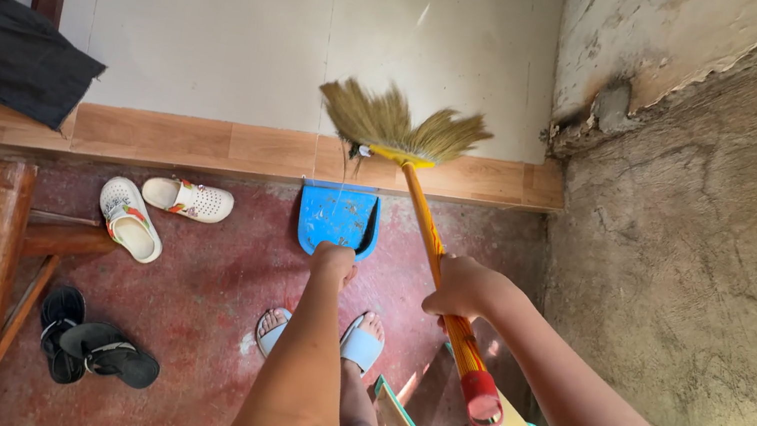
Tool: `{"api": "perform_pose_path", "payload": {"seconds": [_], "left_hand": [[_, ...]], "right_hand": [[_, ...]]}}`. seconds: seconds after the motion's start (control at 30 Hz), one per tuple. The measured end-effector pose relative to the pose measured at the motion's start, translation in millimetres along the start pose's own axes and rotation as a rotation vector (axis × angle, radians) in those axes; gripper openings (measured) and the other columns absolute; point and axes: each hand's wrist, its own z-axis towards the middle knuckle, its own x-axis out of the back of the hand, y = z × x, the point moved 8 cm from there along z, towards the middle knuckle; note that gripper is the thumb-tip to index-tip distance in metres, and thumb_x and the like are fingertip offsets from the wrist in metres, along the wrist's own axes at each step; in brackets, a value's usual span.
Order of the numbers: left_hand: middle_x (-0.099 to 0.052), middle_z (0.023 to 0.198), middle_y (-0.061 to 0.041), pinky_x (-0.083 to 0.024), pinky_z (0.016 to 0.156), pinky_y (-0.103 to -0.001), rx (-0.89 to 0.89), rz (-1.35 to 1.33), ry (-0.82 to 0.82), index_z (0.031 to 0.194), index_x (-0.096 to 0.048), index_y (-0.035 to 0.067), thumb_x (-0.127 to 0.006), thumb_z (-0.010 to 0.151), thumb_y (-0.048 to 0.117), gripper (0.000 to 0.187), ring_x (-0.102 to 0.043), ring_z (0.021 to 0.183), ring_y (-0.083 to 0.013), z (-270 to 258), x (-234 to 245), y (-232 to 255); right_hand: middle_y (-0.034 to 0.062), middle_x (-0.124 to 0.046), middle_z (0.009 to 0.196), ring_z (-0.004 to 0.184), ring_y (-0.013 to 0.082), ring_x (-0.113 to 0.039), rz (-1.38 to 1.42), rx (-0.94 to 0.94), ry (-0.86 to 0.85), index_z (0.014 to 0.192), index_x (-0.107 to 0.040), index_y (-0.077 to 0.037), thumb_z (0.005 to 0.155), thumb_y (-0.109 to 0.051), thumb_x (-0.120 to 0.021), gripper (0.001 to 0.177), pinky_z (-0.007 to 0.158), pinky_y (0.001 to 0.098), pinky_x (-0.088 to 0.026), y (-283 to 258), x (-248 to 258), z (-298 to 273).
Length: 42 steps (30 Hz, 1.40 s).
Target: Sweep debris on the floor into a dustpan using a broom.
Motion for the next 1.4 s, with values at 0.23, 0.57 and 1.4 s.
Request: {"api": "perform_pose_path", "payload": {"seconds": [0.23, 0.57, 1.4], "left_hand": [[-0.062, 0.08, -0.021, -0.041, 0.04, -0.033, -0.001, 0.002, -0.025, 0.089, -0.059, -0.009, -0.053, 0.086, -0.005, 0.009, -0.064, 0.057, -0.0232, 7, -8, 18], [-0.061, 0.088, -0.018, -0.045, 0.044, -0.03, 0.05, 0.005, -0.033, 0.097, -0.06, -0.004, -0.054, 0.088, -0.001, 0.011, -0.062, 0.064, -0.0227, 14, 13, 9], [-0.063, 0.088, -0.022, -0.045, 0.044, -0.029, 0.089, -0.04, -0.062, 0.101, -0.062, -0.005, -0.054, 0.089, 0.0, 0.015, -0.066, 0.07, -0.0268, 24, 20, -3]], "right_hand": [[0.0176, -0.077, 0.075, 0.067, 0.0234, -0.079, -0.275, 0.048, -0.074, 0.089, -0.064, 0.01, 0.074, -0.011, -0.075, 0.028, 0.056, 0.0356, -0.062, -5, 13, -25], [0.0191, -0.073, 0.071, 0.067, 0.0278, -0.075, -0.659, 0.127, -0.195, 0.068, -0.072, 0.004, 0.063, -0.013, -0.071, 0.018, 0.059, 0.0395, -0.056, -36, 6, -59], [0.0136, -0.071, 0.074, 0.056, 0.0244, -0.071, -0.251, 0.224, 0.151, 0.119, -0.06, -0.004, 0.081, -0.013, -0.065, 0.04, 0.051, 0.0403, -0.058, -92, 73, -137]]}}
